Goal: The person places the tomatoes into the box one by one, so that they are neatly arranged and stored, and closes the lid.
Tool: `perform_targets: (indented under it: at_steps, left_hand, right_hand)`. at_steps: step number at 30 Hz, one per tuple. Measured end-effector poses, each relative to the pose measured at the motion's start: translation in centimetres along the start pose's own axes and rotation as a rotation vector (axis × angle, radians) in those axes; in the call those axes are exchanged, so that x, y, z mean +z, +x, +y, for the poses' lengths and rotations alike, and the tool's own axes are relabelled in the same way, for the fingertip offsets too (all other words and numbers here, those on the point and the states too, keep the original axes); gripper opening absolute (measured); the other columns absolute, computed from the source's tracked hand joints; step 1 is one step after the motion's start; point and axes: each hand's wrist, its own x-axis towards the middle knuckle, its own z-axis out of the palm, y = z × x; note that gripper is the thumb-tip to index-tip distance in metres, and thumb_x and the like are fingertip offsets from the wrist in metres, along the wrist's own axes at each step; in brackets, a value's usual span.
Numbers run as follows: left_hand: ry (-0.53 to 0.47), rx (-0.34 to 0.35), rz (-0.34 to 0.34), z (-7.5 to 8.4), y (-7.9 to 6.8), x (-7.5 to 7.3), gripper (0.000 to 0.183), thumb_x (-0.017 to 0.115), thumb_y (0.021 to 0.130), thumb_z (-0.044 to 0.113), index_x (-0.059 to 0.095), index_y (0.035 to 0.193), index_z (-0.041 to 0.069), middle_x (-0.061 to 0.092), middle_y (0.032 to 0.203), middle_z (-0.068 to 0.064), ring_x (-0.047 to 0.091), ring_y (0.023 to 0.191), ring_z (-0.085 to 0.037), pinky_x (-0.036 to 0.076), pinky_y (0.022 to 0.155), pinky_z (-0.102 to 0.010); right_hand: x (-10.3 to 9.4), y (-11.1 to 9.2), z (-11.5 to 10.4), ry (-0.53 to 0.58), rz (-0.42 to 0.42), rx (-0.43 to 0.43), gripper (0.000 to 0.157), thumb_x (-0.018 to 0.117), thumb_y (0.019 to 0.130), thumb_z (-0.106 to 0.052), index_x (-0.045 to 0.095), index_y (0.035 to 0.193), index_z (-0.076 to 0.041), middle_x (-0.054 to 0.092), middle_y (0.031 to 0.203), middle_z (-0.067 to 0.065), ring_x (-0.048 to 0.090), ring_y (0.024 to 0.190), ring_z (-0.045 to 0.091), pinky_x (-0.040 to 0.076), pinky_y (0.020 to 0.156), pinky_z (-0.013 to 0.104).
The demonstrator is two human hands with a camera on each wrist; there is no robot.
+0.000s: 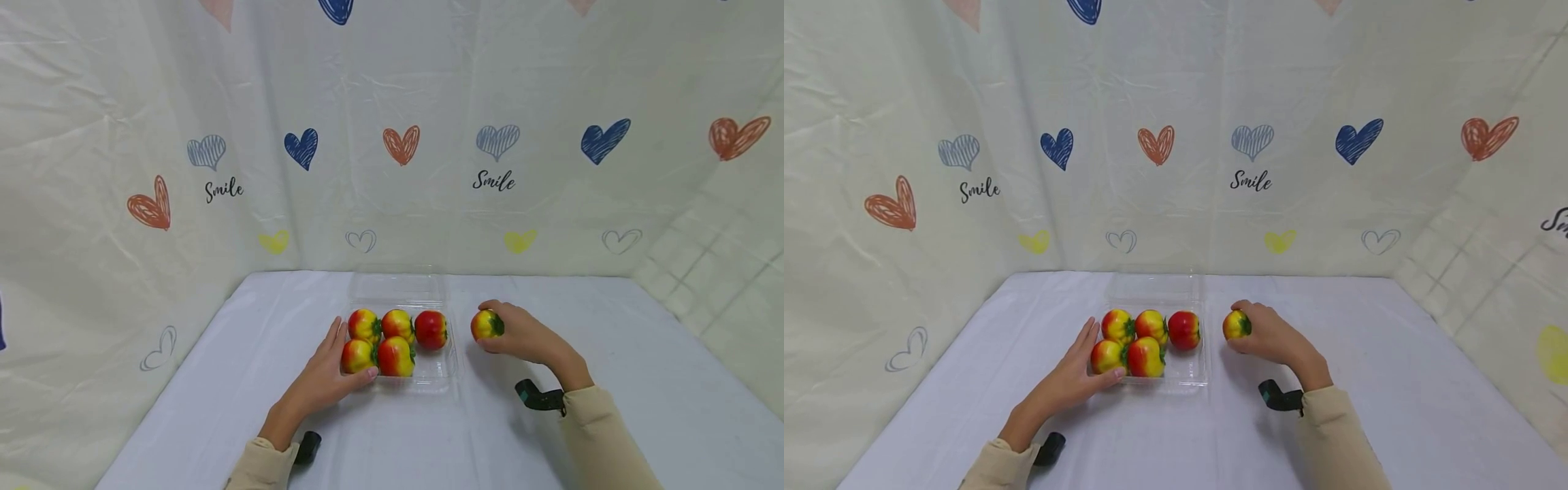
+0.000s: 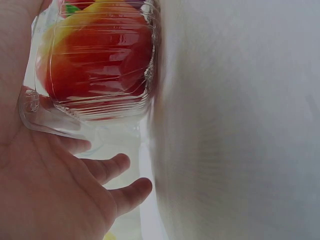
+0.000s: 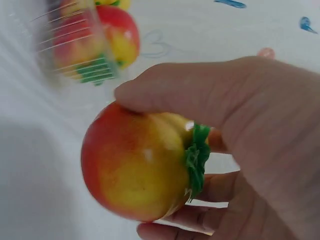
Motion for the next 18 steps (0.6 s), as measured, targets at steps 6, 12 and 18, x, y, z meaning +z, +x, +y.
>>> perform_targets:
  at_steps: [6,12,18]
  left_hand:
    - [0.002,-0.008,0.0,0.0,0.1,0.0,0.123,0.072,0.087,0.075,0.014,0.173,0.009,0.003,0.18,-0.009,0.016,0.162,-0.04,0.024,0.122,-0.068]
    - [-0.001,-0.004,0.001,-0.1,0.1,0.1,0.123,0.072,0.087,0.074,0.014,0.173,0.008,0.003,0.18,-0.009,0.017,0.162,-0.04,0.024,0.123,-0.068]
    - [-0.009,-0.001,-0.001,-0.1,0.1,0.1,0.123,0.072,0.087,0.073,0.013,0.172,0.008,0.002,0.18,-0.009,0.016,0.162,-0.04,0.024,0.123,-0.068]
  right_hand:
    - [-0.9,-0.2,-0.8,0.157,0.074,0.011,0.071,0.081,0.093,-0.028,0.047,0.147,0.002,0.06,0.134,0.021,0.059,0.116,0.036,0.062,0.087,0.045]
    - [-0.8,-0.1,-1.6,0.312,0.082,0.0,0.075,0.079,0.095,-0.029,0.04,0.154,-0.005,0.052,0.146,0.025,0.055,0.131,0.046,0.06,0.095,0.053]
    - [0.1,0.1,-2.3,0.395,0.063,-0.061,0.067,0.078,0.097,-0.024,0.047,0.152,-0.006,0.052,0.149,0.023,0.053,0.136,0.05,0.061,0.095,0.05]
